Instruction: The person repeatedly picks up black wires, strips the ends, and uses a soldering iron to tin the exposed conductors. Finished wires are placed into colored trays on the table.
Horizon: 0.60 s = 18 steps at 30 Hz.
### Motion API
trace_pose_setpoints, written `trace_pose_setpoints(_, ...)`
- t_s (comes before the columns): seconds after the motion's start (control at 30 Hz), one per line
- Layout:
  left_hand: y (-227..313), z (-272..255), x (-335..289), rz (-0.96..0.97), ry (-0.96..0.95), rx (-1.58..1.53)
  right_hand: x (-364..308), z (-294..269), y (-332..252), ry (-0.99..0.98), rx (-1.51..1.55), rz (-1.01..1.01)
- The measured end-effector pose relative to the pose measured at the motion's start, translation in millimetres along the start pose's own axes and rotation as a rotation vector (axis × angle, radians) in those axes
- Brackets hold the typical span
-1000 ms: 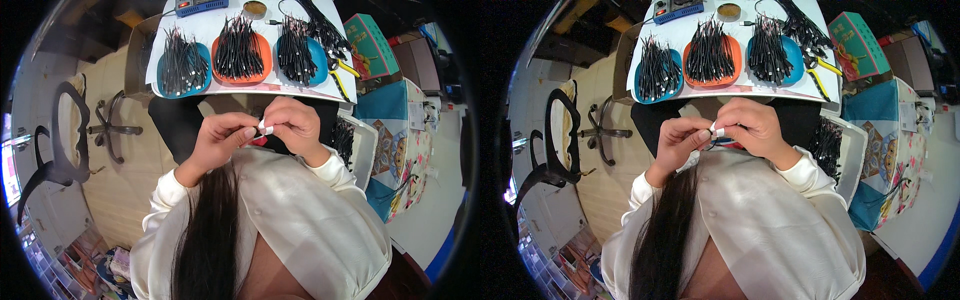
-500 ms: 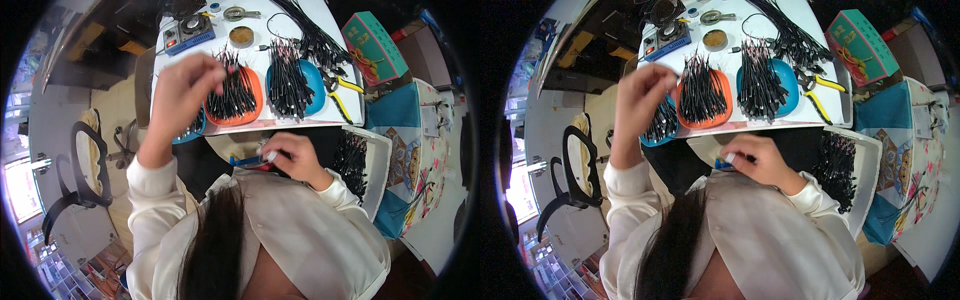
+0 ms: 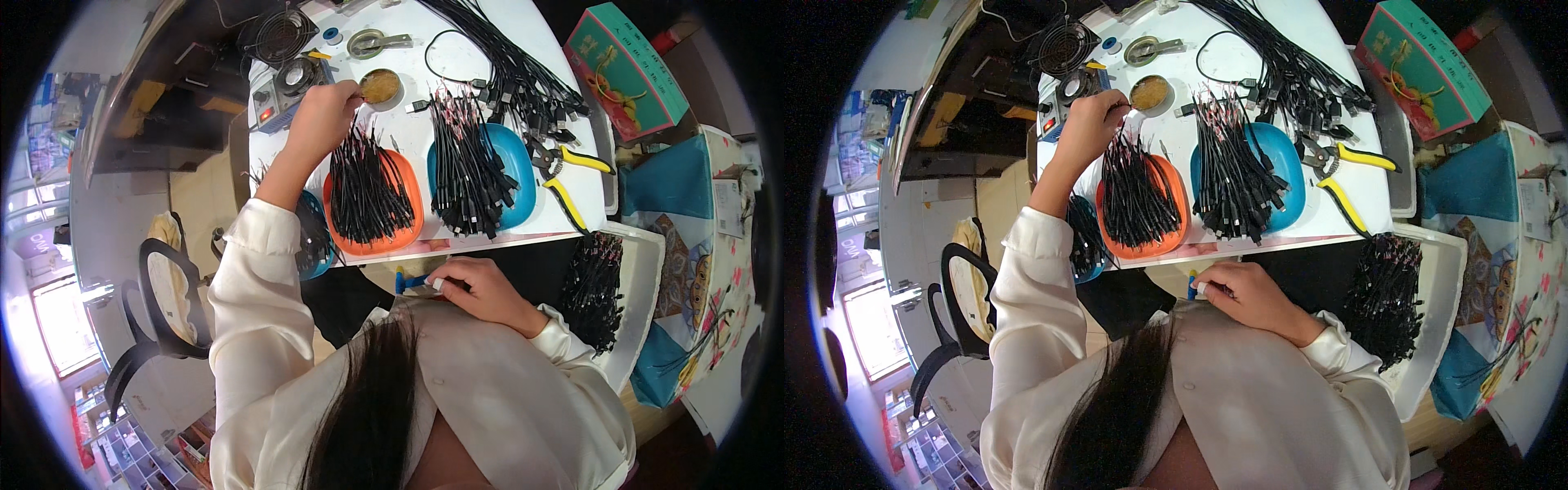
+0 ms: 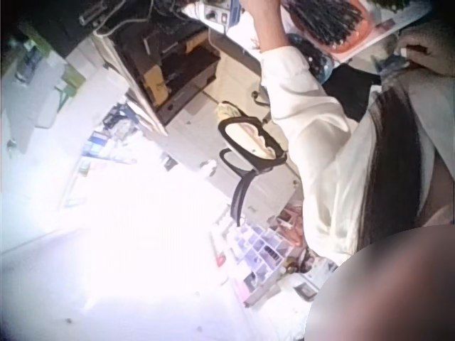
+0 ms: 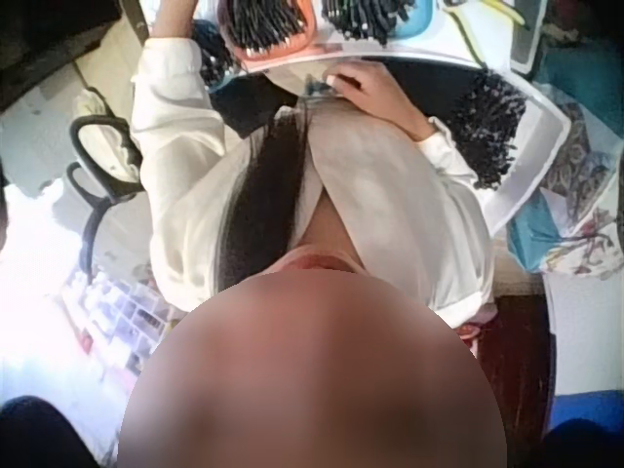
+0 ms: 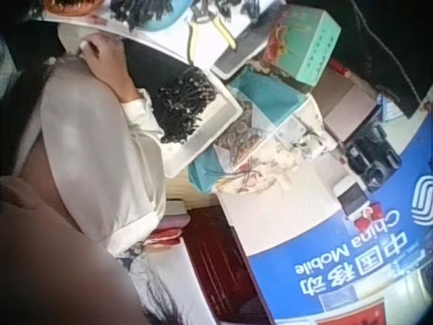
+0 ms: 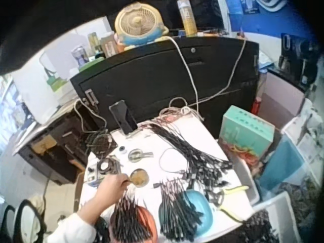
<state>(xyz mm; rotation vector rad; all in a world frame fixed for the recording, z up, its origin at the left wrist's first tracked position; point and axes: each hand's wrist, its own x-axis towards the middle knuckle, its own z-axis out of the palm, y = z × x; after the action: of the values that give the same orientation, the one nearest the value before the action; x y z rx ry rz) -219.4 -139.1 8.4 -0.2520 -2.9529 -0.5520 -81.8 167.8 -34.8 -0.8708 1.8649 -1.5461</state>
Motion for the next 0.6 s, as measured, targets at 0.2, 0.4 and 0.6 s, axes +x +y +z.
trace_pose_setpoints(0.2, 2.3, 2.4, 1.9, -0.043, -0.020, 0.042, 5.8, 3.8, 10.0, -0.020, 0.026, 0.019)
trace_pose_setpoints(0.4, 0.7, 5.4, 1.1, -0.031, -0.023, 0.053, 4.5, 6.8, 15.2, 0.008, 0.012, 0.019)
trace_pose_setpoints(0.6, -2.2, 5.9, 3.1, -0.049, -0.052, 0.058, 3.7, 7.2, 13.6, 0.017, 0.023, 0.045)
